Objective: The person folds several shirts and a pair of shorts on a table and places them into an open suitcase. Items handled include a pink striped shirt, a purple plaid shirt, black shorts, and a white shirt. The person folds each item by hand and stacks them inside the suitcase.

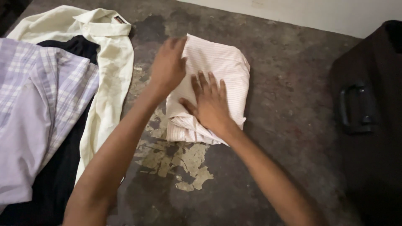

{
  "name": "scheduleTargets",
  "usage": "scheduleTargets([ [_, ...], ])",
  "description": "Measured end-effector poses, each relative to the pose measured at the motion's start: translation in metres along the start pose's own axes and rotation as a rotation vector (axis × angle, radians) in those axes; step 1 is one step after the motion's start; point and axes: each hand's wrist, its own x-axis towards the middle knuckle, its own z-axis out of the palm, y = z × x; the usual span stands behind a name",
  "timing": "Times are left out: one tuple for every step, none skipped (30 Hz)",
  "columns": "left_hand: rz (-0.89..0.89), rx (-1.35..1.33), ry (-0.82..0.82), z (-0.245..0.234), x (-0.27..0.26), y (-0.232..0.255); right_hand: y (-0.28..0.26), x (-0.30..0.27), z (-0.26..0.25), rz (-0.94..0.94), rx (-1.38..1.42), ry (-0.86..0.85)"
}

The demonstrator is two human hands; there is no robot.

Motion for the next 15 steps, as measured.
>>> scheduleTargets([
  [0.047,0.001,-0.095,0.006,0.003,0.005,0.001,-0.001,0.003,0.002,0.008,-0.006],
  [0.094,0.002,-0.190,0.012,0.007,0.010,0.001,-0.001,0.006,0.005,0.017,-0.012],
  [0.143,0.004,-0.281,0.019,0.011,0.014,0.002,-0.001,0.007,0.006,0.023,-0.016],
  [0.175,0.038,-0.333,0.027,0.012,0.018,0.003,-0.001,0.009,0.006,0.006,0.005],
  [0.208,0.072,-0.383,0.035,0.013,0.022,0.003,-0.002,0.010,0.007,-0.012,0.027],
  [0.242,0.106,-0.433,0.043,0.014,0.023,0.004,-0.004,0.011,0.008,-0.030,0.050],
  [0.172,0.103,-0.486,0.049,0.014,0.021,0.004,-0.005,0.011,-0.006,-0.041,0.058],
  [0.101,0.099,-0.539,0.055,0.014,0.018,0.005,-0.007,0.011,-0.020,-0.052,0.065],
  [0.026,0.097,-0.592,0.059,0.013,0.015,0.004,-0.008,0.011,-0.037,-0.060,0.070],
  [0.056,0.087,-0.562,0.063,0.011,0.012,0.005,-0.010,0.010,-0.036,-0.050,0.054],
  [0.087,0.082,-0.529,0.063,0.011,0.007,0.005,-0.010,0.008,-0.037,-0.040,0.043],
  [0.118,0.076,-0.496,0.063,0.013,0.003,0.007,-0.009,0.007,-0.038,-0.030,0.032],
  [0.096,0.076,-0.503,0.061,0.008,0.002,0.009,-0.013,0.006,-0.074,-0.033,0.055],
  [0.075,0.076,-0.511,0.058,0.004,0.001,0.014,-0.015,0.005,-0.110,-0.036,0.078],
  [0.057,0.079,-0.511,0.053,0.005,0.002,0.021,-0.015,0.002,-0.148,-0.043,0.108],
])
